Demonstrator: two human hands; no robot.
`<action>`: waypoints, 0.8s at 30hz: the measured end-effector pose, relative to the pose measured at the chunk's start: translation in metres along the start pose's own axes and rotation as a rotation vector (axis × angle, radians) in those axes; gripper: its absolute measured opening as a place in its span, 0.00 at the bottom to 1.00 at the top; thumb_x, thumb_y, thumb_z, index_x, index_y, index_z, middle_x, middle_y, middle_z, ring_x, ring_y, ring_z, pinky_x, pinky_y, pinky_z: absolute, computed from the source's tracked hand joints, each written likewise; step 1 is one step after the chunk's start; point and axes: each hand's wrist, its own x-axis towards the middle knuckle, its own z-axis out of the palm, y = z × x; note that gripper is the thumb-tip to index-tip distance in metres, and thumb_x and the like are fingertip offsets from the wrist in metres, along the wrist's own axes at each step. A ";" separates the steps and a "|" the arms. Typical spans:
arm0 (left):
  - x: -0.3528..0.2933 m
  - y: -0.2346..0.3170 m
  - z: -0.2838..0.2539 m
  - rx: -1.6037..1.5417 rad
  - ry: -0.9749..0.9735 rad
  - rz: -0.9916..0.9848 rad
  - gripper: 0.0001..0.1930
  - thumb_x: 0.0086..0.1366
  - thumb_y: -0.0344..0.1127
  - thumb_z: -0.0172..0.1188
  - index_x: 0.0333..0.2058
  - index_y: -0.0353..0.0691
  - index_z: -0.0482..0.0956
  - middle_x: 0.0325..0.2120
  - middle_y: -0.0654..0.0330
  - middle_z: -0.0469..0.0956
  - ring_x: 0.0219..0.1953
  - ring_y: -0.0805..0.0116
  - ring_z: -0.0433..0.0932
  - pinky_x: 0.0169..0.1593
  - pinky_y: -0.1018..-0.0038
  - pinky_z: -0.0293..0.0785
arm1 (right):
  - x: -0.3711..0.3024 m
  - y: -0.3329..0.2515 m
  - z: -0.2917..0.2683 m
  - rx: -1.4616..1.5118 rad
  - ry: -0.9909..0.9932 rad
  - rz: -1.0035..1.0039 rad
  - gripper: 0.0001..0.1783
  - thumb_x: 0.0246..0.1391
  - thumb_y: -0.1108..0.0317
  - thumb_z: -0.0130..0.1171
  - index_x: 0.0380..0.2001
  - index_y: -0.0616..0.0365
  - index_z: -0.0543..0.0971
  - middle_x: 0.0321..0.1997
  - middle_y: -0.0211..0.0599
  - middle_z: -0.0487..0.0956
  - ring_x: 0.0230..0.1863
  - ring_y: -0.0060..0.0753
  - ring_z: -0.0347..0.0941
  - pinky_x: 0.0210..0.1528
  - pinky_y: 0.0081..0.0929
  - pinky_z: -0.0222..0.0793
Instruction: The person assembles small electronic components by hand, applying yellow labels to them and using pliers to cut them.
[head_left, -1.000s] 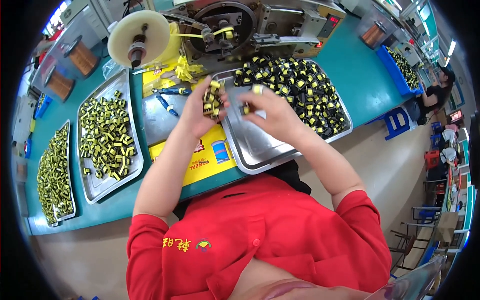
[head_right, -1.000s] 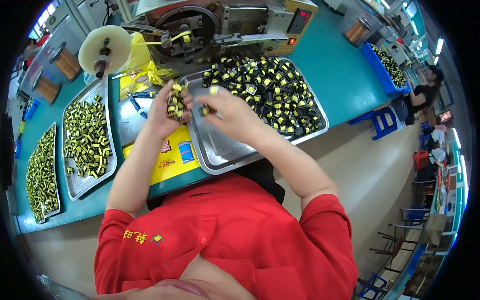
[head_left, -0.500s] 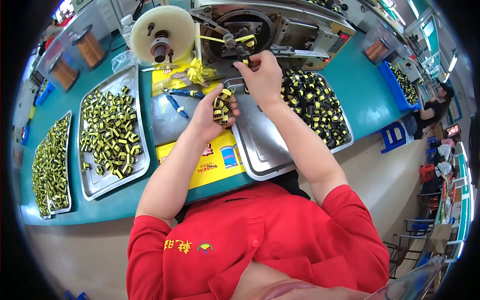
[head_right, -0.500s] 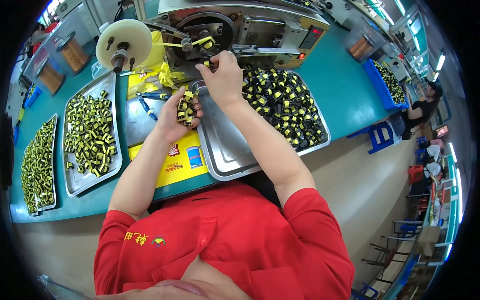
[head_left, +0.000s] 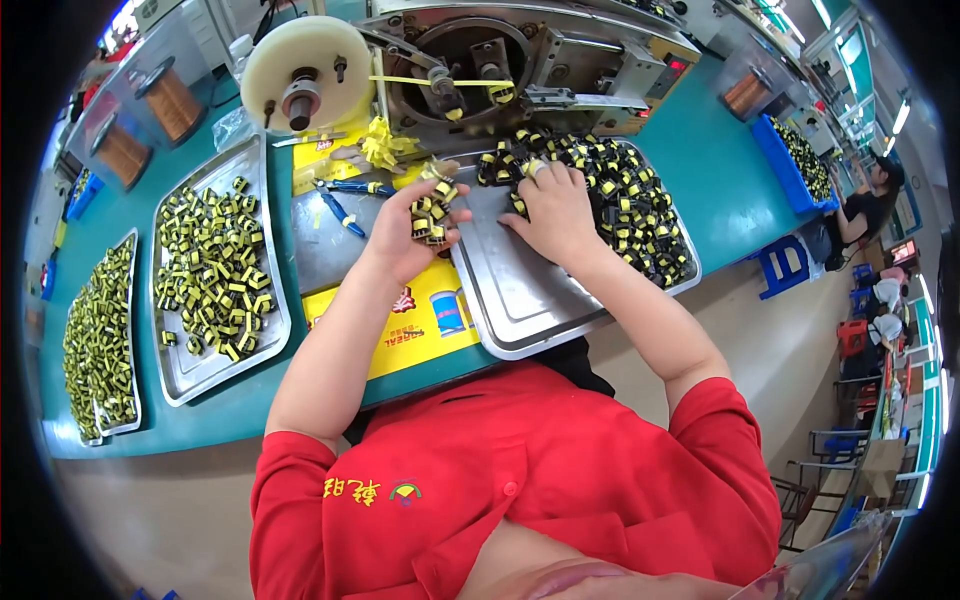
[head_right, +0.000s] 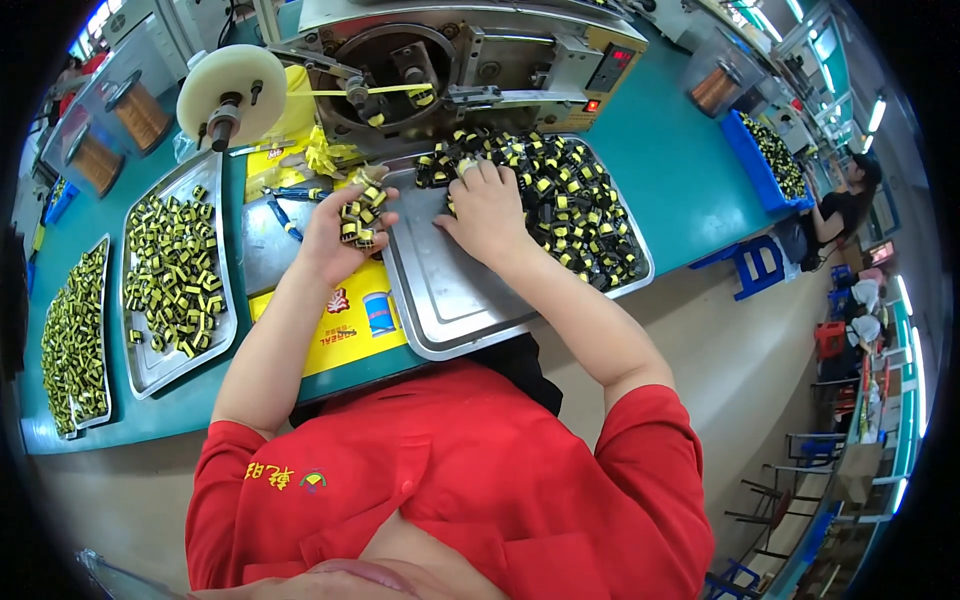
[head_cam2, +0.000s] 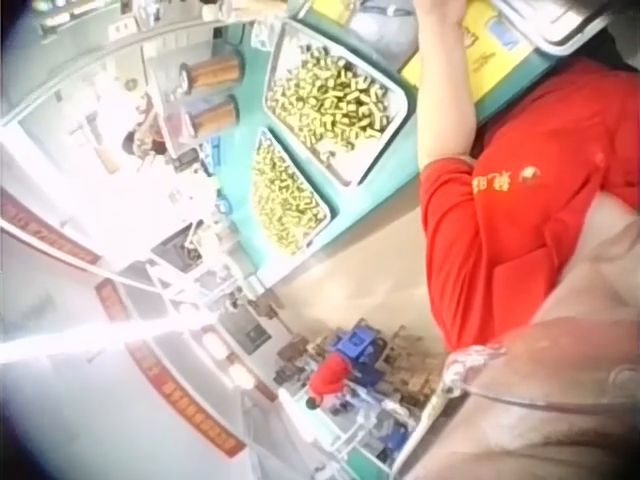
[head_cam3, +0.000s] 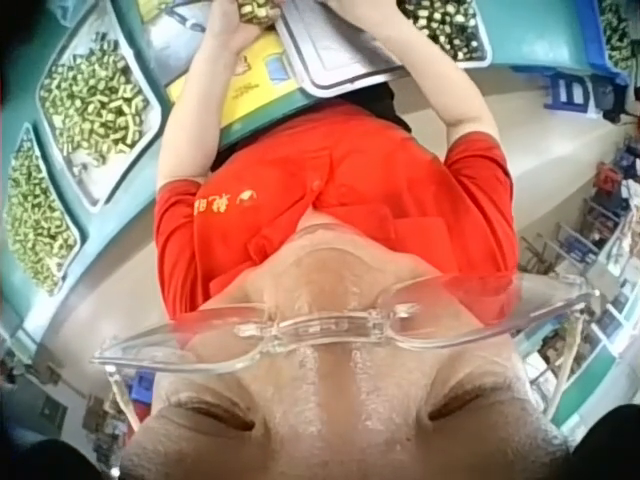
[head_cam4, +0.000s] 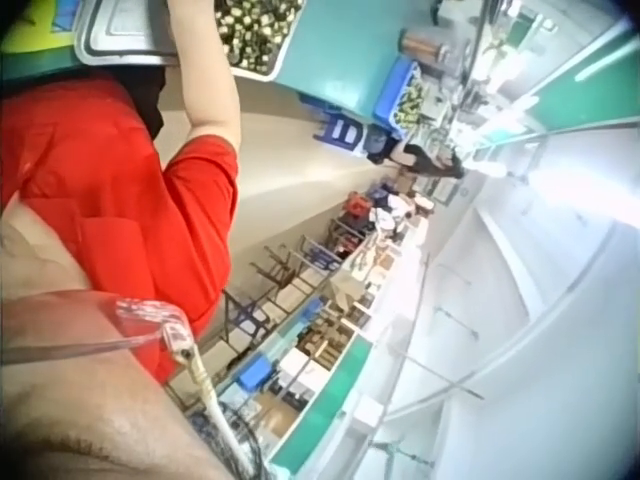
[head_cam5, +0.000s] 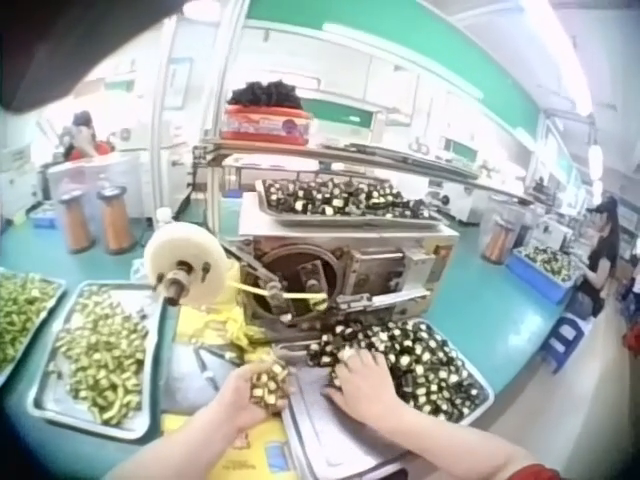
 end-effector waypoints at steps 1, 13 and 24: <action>0.000 0.000 -0.002 -0.009 -0.021 0.010 0.16 0.65 0.44 0.44 0.47 0.44 0.71 0.38 0.57 0.75 0.32 0.63 0.76 0.28 0.74 0.68 | -0.005 0.002 0.002 0.001 0.001 0.007 0.18 0.35 0.56 0.66 0.28 0.57 0.77 0.38 0.37 0.71 0.47 0.41 0.63 0.47 0.40 0.58; 0.028 0.010 0.010 0.006 0.028 0.030 0.15 0.64 0.39 0.48 0.48 0.42 0.69 0.40 0.58 0.75 0.35 0.64 0.74 0.28 0.77 0.69 | -0.059 -0.037 -0.026 0.644 -0.290 -0.073 0.20 0.45 0.64 0.60 0.43 0.52 0.70 0.31 0.41 0.70 0.33 0.47 0.72 0.33 0.36 0.69; 0.009 -0.003 0.038 -0.036 -0.259 -0.142 0.23 0.64 0.58 0.42 0.31 0.42 0.72 0.29 0.59 0.75 0.29 0.65 0.74 0.21 0.78 0.64 | -0.058 -0.028 -0.017 0.655 -0.150 -0.016 0.14 0.45 0.71 0.59 0.39 0.52 0.75 0.39 0.39 0.73 0.39 0.44 0.71 0.39 0.33 0.70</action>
